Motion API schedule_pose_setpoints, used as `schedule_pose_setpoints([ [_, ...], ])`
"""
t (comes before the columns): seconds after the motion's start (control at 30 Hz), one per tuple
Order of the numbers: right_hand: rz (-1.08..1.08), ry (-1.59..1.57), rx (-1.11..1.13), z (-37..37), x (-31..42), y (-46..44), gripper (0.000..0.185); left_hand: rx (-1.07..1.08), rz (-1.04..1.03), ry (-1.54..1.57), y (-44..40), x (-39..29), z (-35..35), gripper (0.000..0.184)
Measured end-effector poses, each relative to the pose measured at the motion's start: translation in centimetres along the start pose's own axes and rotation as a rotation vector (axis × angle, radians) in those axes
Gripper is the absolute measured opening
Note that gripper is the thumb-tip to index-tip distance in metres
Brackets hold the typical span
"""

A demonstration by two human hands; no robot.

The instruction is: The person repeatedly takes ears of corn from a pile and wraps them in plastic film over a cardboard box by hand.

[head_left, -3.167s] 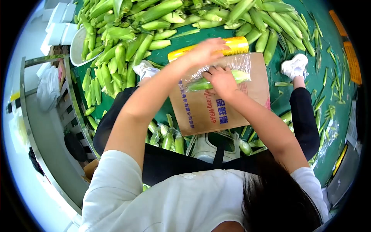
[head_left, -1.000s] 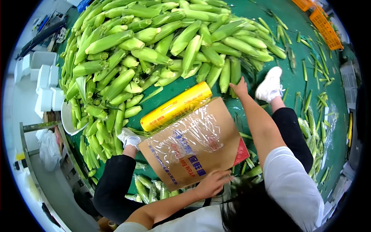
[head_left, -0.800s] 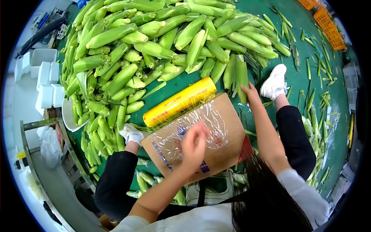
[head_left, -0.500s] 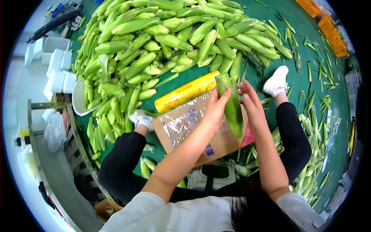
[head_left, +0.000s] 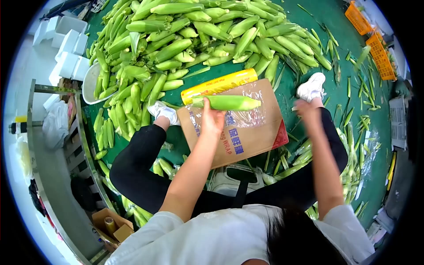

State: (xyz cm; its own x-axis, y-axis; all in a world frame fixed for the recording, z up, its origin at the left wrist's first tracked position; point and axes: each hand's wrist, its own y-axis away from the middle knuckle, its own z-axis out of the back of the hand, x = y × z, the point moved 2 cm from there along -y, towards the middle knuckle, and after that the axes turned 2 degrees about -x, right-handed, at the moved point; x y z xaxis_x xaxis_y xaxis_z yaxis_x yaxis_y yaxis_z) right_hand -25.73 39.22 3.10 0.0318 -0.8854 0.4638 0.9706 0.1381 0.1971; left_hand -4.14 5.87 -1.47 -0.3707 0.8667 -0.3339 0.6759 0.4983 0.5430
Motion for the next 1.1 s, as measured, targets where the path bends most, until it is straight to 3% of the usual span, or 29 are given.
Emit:
schedule_pose_setpoints([
  [0.03,0.033,-0.097,0.104,-4.5,2.0,4.2,0.048,-0.051,-0.031,-0.028,0.0,0.8,0.1,0.055],
  [0.07,-0.010,-0.081,0.040,-7.4,4.5,6.8,0.050,-0.103,-0.067,-0.059,-0.1,1.4,0.0,0.057],
  [0.17,0.099,0.019,0.004,-13.2,7.4,9.5,0.032,-0.146,-0.183,-0.205,0.3,1.5,1.3,0.063],
  [0.23,-0.117,-0.417,0.124,-14.7,6.2,9.0,0.024,-0.163,-0.259,-0.402,0.8,0.5,1.7,0.060],
  [0.3,-0.369,-1.123,0.309,-13.5,5.8,8.8,0.016,-0.235,-0.267,-0.632,0.6,-0.4,3.2,0.049],
  [0.33,-0.302,-1.223,0.228,-13.6,6.6,8.8,0.009,-0.282,-0.227,-0.739,0.4,-0.7,3.9,0.046],
  [0.43,0.647,-0.550,-0.125,-11.8,13.5,9.3,0.014,-0.416,-0.262,-0.890,0.5,-0.1,4.6,0.046],
  [0.47,0.653,-0.467,0.123,-14.3,13.2,8.6,0.030,-0.413,-0.278,-1.005,0.8,-0.3,3.8,0.049],
  [0.5,0.765,-0.386,0.092,-14.6,13.9,8.6,0.036,-0.407,-0.297,-1.118,0.8,-0.7,3.6,0.052],
  [0.53,0.882,-0.308,0.055,-14.9,14.8,8.5,0.043,-0.396,-0.337,-1.466,0.3,-1.3,4.7,0.054],
  [0.57,0.996,-0.230,0.018,-14.9,15.6,8.6,0.049,-0.288,-0.373,-1.560,1.0,-1.3,5.8,0.049],
  [0.6,1.030,-0.160,0.035,-14.6,16.1,8.2,0.072,-0.098,-0.507,-1.902,4.1,-2.0,4.9,0.045],
  [0.63,1.073,-0.095,0.072,-14.9,15.9,7.8,0.075,0.125,-0.635,-2.234,7.2,-3.0,3.9,0.041],
  [0.73,1.165,0.048,0.159,-15.1,15.7,6.8,0.080,0.431,-0.769,-2.258,8.2,-6.7,8.5,0.034],
  [0.77,1.178,0.044,0.177,-15.0,15.7,6.7,0.080,0.363,-0.782,-2.284,8.0,-7.6,8.4,0.025],
  [0.83,1.190,0.041,0.230,-14.8,14.9,6.7,0.078,0.476,-0.831,-2.201,6.8,-8.9,9.1,0.019],
  [0.9,1.209,0.057,0.276,-13.3,14.4,7.1,0.078,0.856,-0.875,-2.172,7.3,-10.6,8.2,0.015],
  [0.93,1.225,0.111,0.328,-12.5,14.1,7.3,0.078,0.954,-0.761,-2.141,7.8,-11.2,7.4,0.012],
  [0.97,1.238,0.167,0.382,-11.6,13.7,7.6,0.077,1.038,-0.846,-2.086,8.8,-11.7,6.4,0.013],
  [1.03,1.200,0.179,0.518,-10.1,13.3,8.6,0.069,1.079,-0.465,-2.158,8.6,-12.2,5.6,0.013],
  [1.1,1.201,0.184,0.607,-9.0,13.6,9.4,0.062,0.969,-0.361,-2.103,6.7,-11.0,5.0,0.012],
])
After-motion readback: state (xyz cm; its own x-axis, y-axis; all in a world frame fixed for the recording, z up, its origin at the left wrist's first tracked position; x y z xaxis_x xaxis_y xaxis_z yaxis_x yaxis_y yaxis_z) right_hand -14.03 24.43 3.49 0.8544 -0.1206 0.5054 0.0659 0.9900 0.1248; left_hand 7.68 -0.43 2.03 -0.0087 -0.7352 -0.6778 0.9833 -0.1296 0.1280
